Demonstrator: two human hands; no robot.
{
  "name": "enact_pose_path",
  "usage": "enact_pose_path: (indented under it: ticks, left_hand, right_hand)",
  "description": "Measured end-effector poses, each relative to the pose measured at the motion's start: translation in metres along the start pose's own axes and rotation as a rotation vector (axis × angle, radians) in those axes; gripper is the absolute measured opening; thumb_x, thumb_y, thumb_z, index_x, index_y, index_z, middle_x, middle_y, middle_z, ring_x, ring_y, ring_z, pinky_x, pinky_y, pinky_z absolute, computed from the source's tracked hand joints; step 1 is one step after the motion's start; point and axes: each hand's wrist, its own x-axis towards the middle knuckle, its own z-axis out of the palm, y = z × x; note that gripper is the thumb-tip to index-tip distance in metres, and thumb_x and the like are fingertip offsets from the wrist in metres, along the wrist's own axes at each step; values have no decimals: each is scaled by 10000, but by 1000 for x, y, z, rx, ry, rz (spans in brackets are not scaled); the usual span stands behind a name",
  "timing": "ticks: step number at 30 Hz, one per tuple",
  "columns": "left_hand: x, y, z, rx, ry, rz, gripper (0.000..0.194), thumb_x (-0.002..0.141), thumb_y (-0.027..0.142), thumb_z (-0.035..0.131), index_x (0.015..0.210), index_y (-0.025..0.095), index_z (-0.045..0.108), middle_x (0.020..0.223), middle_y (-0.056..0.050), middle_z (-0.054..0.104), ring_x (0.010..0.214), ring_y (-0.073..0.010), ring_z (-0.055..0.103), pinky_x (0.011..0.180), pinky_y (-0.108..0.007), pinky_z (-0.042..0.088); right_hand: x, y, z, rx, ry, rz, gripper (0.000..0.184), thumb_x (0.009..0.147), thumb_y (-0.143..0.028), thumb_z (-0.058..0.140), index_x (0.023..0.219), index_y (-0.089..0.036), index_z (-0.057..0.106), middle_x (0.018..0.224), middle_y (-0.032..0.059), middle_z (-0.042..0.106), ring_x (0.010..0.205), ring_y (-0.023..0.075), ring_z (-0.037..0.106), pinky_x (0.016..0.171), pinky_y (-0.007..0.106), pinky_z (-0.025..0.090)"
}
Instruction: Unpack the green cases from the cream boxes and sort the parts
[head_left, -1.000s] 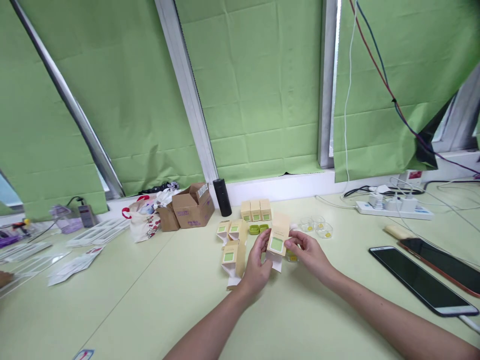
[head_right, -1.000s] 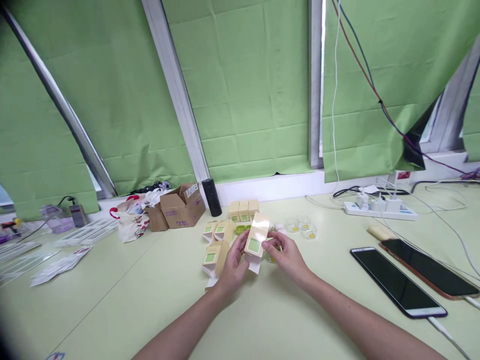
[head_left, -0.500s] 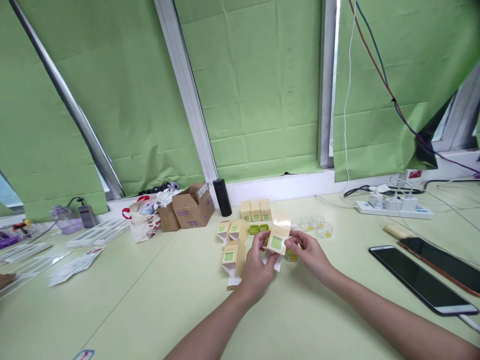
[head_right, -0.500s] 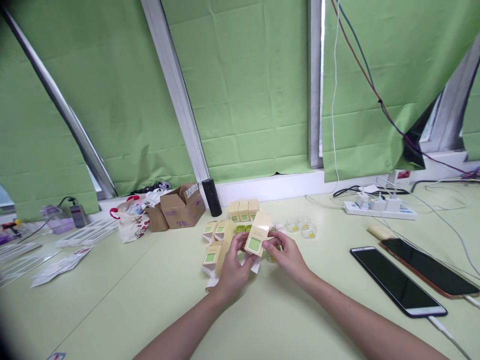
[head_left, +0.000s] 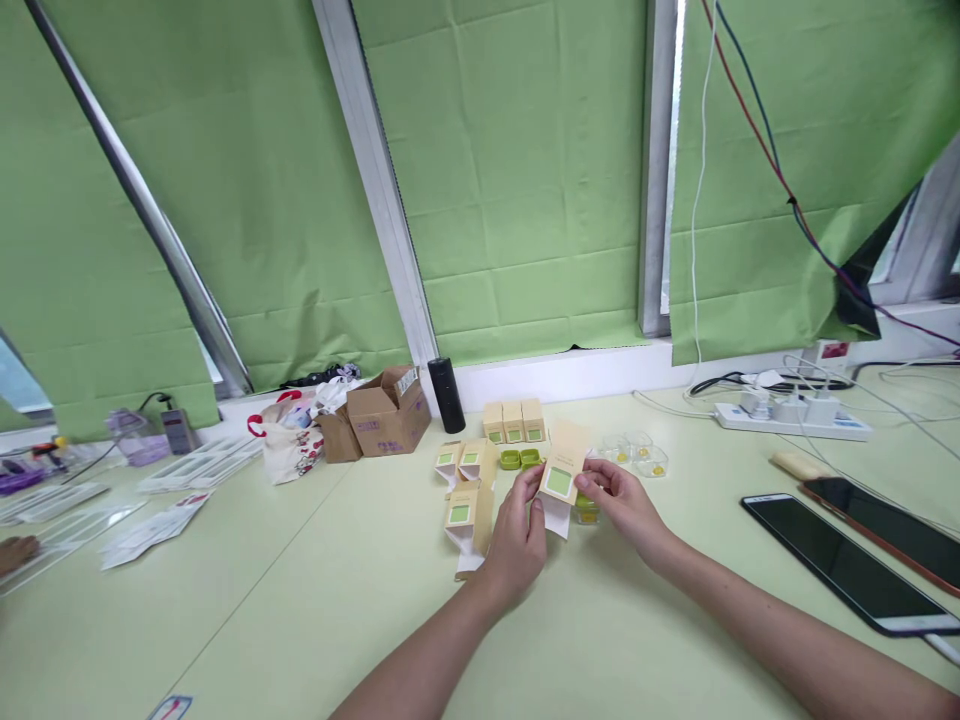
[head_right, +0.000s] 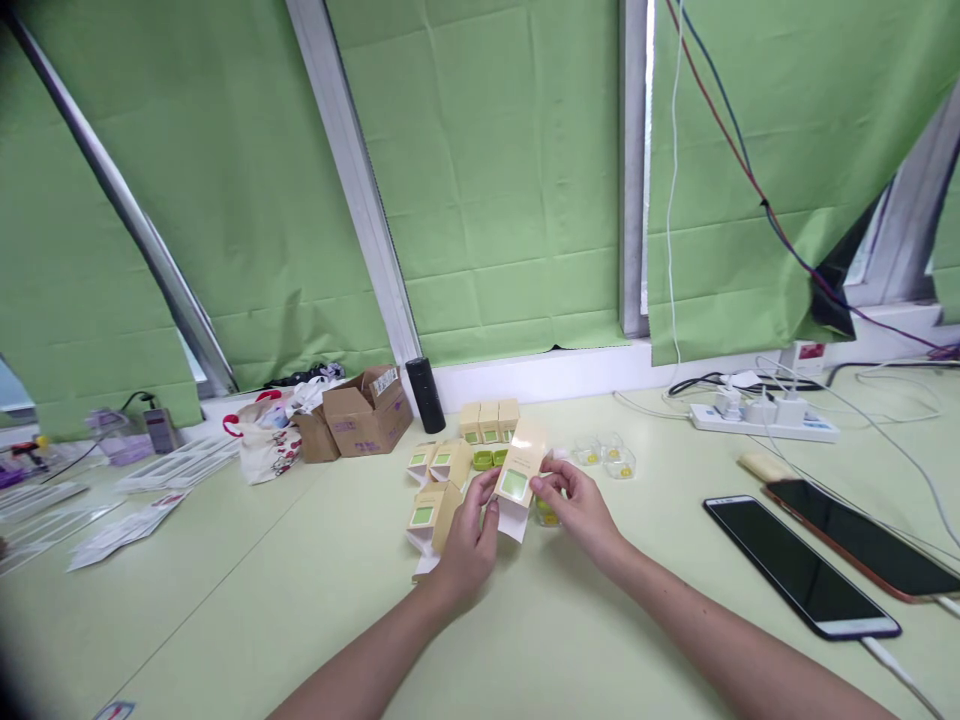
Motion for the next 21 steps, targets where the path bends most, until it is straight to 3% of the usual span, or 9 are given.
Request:
enact_pose_path:
  ticks: [6, 14, 18, 21]
  left_hand:
    - [2, 2, 1, 0, 7, -15, 354, 1055, 402, 469, 1368, 250, 531, 1356, -114, 664, 1288, -283, 616, 1092, -461, 480]
    - [4, -3, 2, -6, 60, -70, 316, 986, 363, 618, 1280, 261, 560, 1312, -105, 675, 1221, -275, 641, 1004, -422, 516]
    - [4, 0, 2, -19, 43, -96, 459, 894, 289, 736, 1306, 278, 533, 1277, -94, 691, 1198, -285, 646, 1011, -433, 497]
    - [3, 4, 1, -24, 12, -79, 512, 880, 326, 759, 1326, 272, 514, 1276, -104, 693, 1181, -295, 653, 1022, -446, 488]
  right_hand:
    - [0, 1, 1, -19, -5, -10, 641, 757, -724, 761, 1108, -193, 682, 843, 65, 751, 886, 276, 712, 753, 371, 554]
    - [-2, -2, 3, -53, -49, -60, 550, 820, -647, 745, 1132, -207, 635, 864, 47, 737, 848, 236, 675, 717, 340, 517]
    - [-2, -2, 2, -24, -52, -42, 554, 818, -661, 740, 1116, -211, 614, 870, 51, 746, 868, 242, 690, 743, 346, 521]
    - [-2, -2, 3, -4, -53, -33, 556, 818, -672, 735, 1109, -219, 595, 830, 36, 735, 847, 239, 695, 746, 349, 527]
